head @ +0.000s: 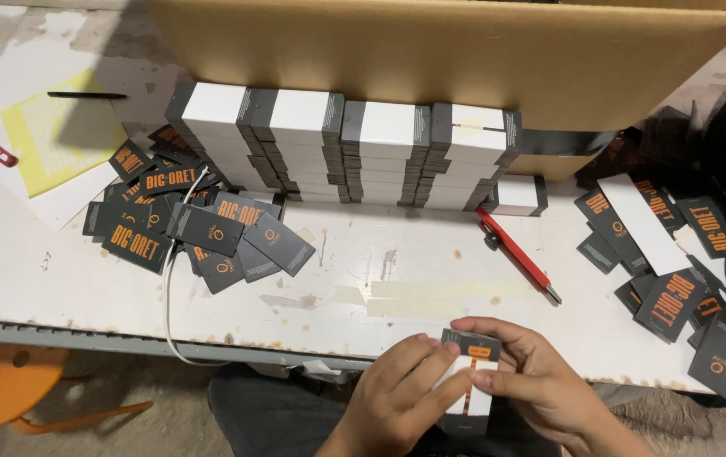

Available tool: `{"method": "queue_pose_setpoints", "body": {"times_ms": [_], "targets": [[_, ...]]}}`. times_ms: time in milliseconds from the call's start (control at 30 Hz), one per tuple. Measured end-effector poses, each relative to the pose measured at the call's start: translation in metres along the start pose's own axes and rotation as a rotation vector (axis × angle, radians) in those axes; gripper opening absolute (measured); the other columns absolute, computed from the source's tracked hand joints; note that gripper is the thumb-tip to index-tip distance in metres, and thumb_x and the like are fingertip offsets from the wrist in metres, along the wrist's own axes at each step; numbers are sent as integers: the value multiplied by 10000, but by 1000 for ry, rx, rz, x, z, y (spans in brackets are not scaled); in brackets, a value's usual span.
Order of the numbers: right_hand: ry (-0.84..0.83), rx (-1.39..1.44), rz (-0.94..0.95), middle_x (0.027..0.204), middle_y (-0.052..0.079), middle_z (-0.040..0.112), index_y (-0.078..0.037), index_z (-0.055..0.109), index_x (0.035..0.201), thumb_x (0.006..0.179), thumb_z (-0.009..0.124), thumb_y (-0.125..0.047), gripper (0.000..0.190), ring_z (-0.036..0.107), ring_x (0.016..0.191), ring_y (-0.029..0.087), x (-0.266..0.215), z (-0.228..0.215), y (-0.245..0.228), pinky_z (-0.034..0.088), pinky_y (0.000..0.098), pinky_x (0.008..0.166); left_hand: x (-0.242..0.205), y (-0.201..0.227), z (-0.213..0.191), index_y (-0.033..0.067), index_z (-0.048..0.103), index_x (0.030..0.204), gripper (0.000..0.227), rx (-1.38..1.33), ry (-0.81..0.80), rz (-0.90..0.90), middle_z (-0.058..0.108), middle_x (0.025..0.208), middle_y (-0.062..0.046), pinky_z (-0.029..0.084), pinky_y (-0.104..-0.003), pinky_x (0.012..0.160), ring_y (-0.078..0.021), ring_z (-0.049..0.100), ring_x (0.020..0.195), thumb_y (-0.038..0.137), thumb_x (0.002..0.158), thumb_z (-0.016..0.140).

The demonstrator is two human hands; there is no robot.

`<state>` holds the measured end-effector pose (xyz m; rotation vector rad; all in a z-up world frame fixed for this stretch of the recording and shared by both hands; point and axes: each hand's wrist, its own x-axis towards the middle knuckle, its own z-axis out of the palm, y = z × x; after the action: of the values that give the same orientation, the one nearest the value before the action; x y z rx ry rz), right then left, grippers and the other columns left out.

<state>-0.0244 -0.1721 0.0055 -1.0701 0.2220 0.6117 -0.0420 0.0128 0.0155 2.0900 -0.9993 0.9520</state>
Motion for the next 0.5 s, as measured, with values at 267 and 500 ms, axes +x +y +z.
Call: {"method": "queue_pose_setpoints", "body": {"times_ms": [267,500], "targets": [[245,20,-126,885,190,627,41,553,1131,628,599,130,512,556,709,215,15,17,0,464,304,624,4,2,-13,-119,302,1249,582,-475,-440,-366,285,1326,-294,304,-429,1012,-386,296,1255,28,693,387],[465,-177,-234,545,35,438,-76,574,1128,685,618,40,460,299,427,63,20,40,5,314,192,382,-9,4,33,-121,284,1248,668,-161,-256,-472,300,1313,-289,276,-460,1024,-399,313,1232,242,790,609]]}}
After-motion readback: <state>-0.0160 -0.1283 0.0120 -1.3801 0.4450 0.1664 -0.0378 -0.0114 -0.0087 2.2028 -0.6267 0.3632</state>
